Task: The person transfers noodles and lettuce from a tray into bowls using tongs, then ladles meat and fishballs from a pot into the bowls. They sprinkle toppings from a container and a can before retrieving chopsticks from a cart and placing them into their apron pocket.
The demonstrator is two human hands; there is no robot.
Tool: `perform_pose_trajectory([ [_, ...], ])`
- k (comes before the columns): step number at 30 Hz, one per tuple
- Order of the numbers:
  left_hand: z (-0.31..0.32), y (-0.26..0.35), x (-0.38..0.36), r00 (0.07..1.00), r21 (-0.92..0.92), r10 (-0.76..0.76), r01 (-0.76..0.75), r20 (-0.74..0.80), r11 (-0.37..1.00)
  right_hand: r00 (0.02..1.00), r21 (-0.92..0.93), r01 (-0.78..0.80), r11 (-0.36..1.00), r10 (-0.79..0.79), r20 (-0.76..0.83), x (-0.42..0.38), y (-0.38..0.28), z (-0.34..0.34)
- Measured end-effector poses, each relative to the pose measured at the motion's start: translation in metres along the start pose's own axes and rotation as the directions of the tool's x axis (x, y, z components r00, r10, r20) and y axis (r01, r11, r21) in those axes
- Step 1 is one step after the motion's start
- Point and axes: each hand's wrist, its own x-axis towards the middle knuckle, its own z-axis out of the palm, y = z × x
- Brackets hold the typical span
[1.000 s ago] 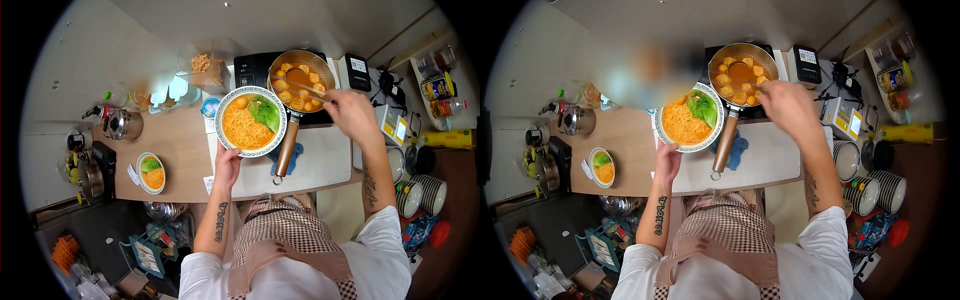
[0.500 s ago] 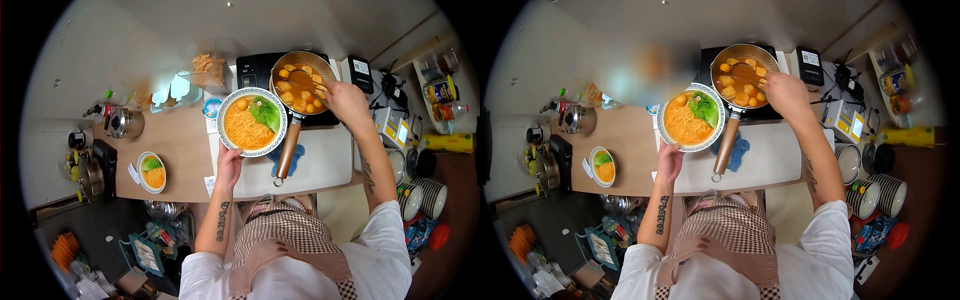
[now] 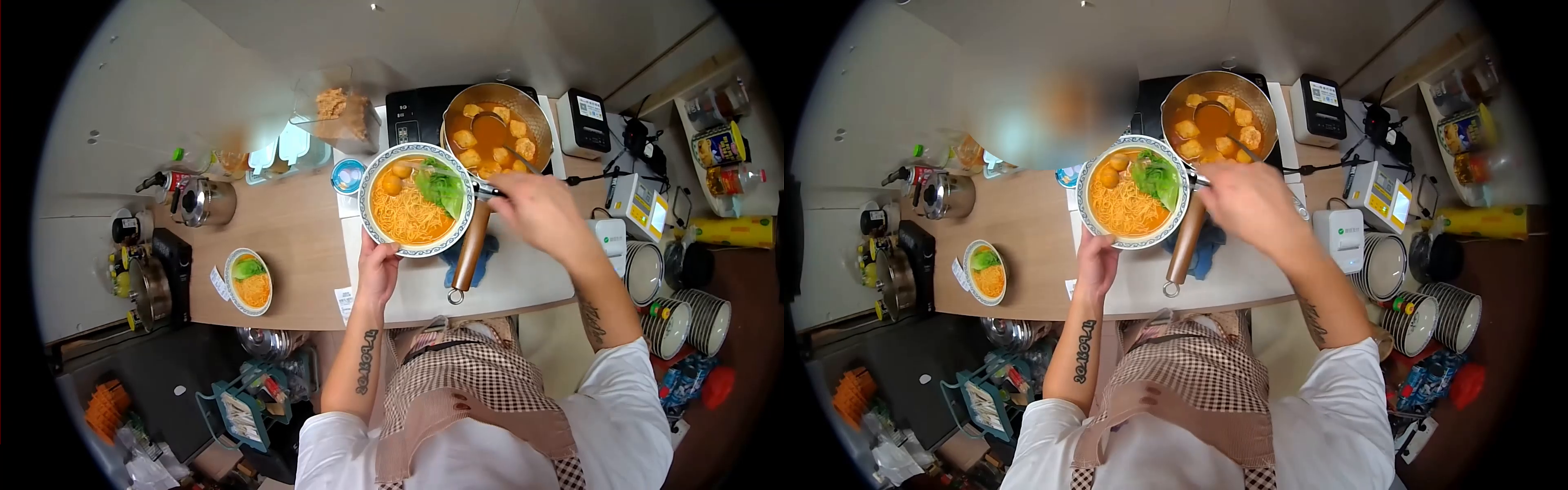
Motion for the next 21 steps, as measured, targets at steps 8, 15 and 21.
perform_pose_trajectory([
  [8,0.003,-0.001,0.000,1.000,-0.017,0.015,-0.015,0.007,1.000,0.949,-0.275,-0.309,0.910,0.314,-0.027,0.041,0.106,-0.003],
  [15,0.002,-0.001,0.000,1.000,-0.009,0.010,-0.009,0.009,1.000,0.945,-0.144,-0.327,0.934,0.320,-0.073,0.025,0.094,-0.016],
  [21,0.000,-0.001,0.002,1.000,-0.001,0.013,-0.013,0.012,1.000,0.971,0.063,-0.231,0.971,0.227,0.071,-0.007,0.039,-0.042],
])
